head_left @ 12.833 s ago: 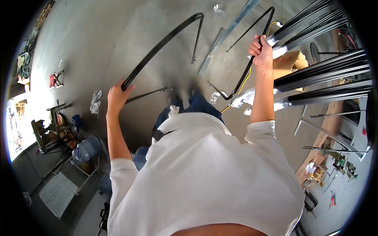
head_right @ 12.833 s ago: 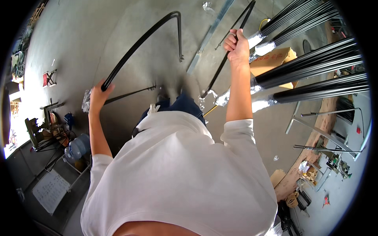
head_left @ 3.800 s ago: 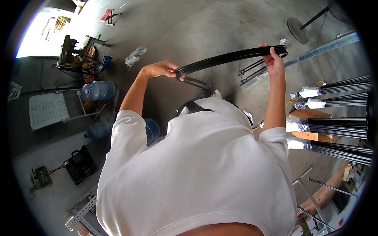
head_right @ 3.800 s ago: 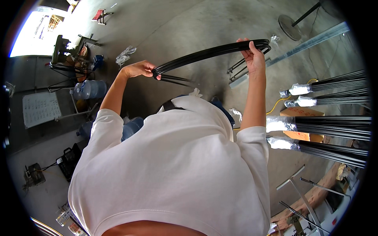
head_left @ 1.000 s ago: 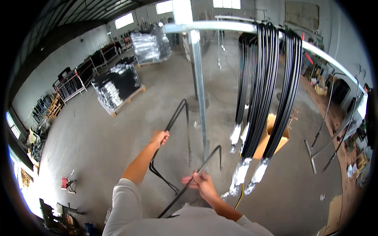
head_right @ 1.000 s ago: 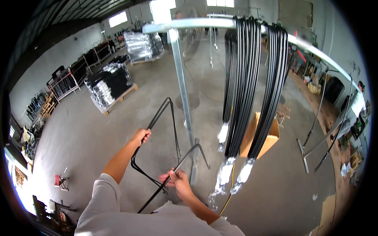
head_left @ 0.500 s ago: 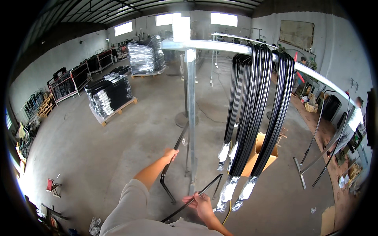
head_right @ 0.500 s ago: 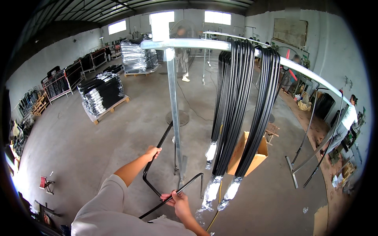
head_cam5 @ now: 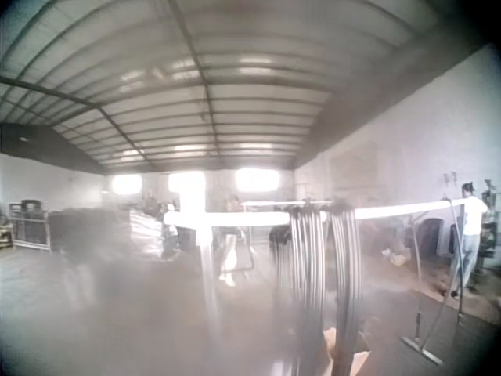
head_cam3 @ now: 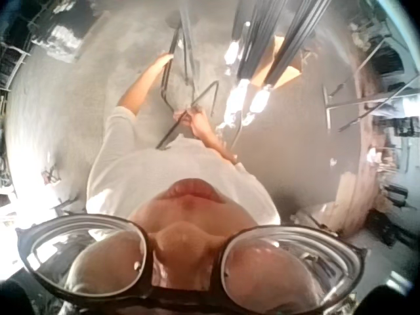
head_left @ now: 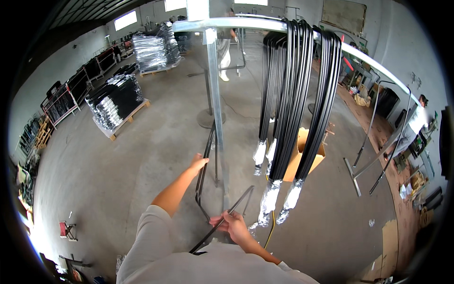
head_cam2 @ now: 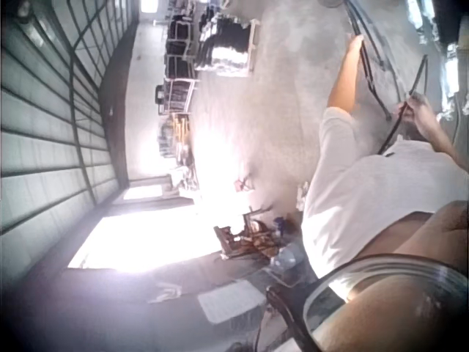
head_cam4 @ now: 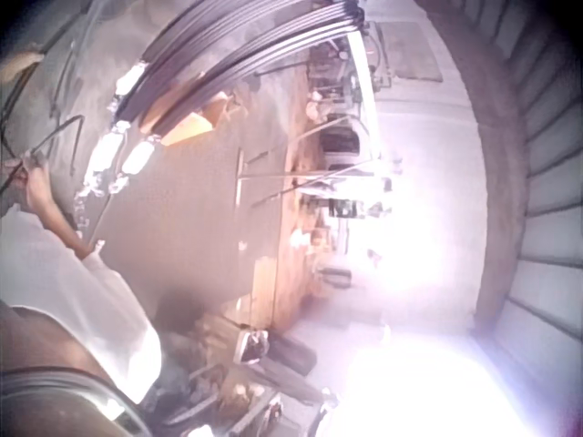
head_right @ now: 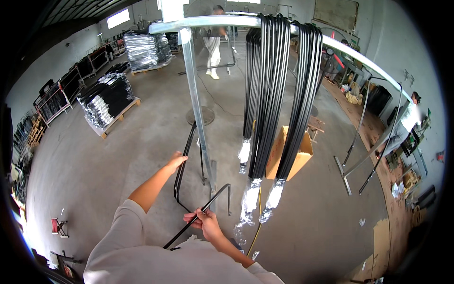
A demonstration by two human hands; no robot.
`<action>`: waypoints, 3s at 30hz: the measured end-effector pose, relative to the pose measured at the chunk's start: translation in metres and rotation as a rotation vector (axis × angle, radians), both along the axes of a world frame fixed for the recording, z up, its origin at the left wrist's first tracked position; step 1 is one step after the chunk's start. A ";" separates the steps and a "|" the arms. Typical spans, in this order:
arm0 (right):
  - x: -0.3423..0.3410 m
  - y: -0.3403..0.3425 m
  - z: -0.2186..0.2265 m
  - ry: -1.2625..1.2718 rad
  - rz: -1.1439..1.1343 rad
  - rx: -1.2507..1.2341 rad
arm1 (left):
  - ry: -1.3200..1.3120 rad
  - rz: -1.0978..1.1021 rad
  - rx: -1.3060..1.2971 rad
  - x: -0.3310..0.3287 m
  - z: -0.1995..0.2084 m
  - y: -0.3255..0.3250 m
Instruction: The person unwraps a roll of white tape and then handles multiple long black metal rods. They bend and align the rods into a curved frame shape, then pass the assembled frame to a coworker. The person repeats this process with additional rods, forming and handing off more frames.
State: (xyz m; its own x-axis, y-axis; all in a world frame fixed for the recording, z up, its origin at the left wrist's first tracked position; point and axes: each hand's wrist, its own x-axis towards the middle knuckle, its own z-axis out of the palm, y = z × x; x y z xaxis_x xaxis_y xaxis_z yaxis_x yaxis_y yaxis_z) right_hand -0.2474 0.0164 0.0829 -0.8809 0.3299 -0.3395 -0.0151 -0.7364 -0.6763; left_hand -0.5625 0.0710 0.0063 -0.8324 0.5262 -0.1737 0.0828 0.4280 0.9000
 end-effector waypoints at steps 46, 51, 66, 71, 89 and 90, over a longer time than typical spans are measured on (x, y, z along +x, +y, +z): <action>0.474 -0.001 0.044 0.291 -0.685 -0.137 | 0.923 -1.163 1.037 0.617 0.349 -0.033; 0.541 0.036 0.073 0.260 -0.912 -0.004 | 0.376 -1.809 0.122 0.681 0.228 0.043; 0.665 0.291 0.108 0.113 -1.093 0.347 | -0.595 -1.658 -0.096 0.788 0.190 0.246; 0.714 0.395 0.139 -0.521 -0.335 0.761 | -0.608 -1.545 -0.043 0.793 0.182 0.333; 0.718 0.983 0.169 -0.657 -1.006 1.339 | -0.072 -1.196 0.007 0.831 0.207 0.450; 0.700 0.995 0.171 -0.618 -1.006 1.302 | -0.070 -1.128 0.045 0.839 0.207 0.451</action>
